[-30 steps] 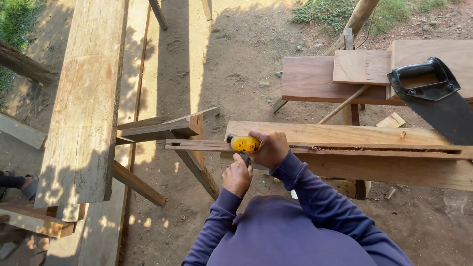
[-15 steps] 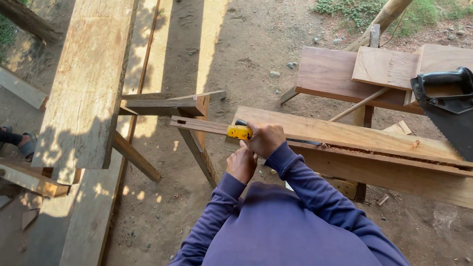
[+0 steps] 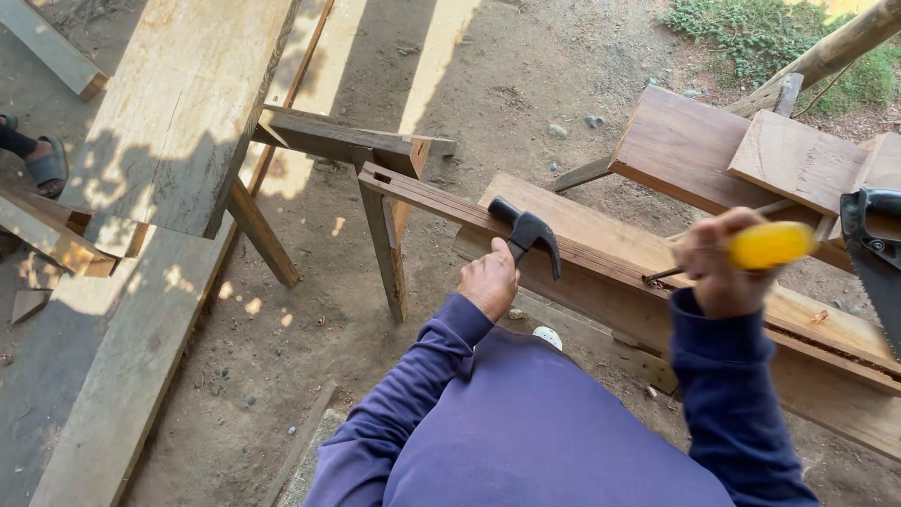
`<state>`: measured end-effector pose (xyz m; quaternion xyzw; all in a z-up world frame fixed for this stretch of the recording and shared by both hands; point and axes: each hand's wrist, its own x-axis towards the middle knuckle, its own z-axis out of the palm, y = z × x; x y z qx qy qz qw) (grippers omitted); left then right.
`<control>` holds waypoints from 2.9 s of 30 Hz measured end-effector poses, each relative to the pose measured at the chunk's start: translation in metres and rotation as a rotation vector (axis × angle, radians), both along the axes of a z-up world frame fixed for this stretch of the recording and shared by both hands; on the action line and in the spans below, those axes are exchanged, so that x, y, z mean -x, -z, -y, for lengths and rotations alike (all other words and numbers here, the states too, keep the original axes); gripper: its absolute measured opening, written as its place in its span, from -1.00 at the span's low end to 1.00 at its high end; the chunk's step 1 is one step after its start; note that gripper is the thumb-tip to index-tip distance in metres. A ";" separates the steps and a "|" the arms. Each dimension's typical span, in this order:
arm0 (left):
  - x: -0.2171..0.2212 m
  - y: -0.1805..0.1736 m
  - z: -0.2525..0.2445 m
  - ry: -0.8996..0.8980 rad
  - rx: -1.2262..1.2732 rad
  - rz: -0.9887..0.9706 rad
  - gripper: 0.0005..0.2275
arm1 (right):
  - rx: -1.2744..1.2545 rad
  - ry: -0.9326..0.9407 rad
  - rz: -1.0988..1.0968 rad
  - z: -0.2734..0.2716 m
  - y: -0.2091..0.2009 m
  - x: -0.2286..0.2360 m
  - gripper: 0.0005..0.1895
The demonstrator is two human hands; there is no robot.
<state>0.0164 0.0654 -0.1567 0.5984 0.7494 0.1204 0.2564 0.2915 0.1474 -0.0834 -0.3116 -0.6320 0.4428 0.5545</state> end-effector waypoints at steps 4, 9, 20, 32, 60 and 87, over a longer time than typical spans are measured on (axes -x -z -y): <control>0.000 0.005 0.001 0.008 -0.044 0.015 -0.70 | 0.019 -0.056 -0.306 -0.007 0.004 -0.076 -0.57; -0.001 0.006 -0.001 -0.010 -0.020 -0.015 -0.72 | 0.040 -0.015 -0.331 -0.004 -0.001 -0.053 -0.58; -0.001 0.008 -0.002 -0.020 -0.055 0.011 -0.70 | -0.076 -0.153 0.540 -0.027 -0.002 0.129 -0.76; 0.000 0.004 0.001 -0.009 -0.078 0.067 -0.73 | -0.130 0.131 0.991 -0.010 0.019 0.162 -0.66; 0.086 -0.097 0.026 -0.064 0.014 0.992 -0.86 | -0.087 0.070 1.046 -0.015 0.039 0.150 -0.65; 0.066 0.003 0.005 -0.220 -0.059 -0.071 -0.65 | -0.160 0.088 1.158 -0.008 0.061 0.149 -0.77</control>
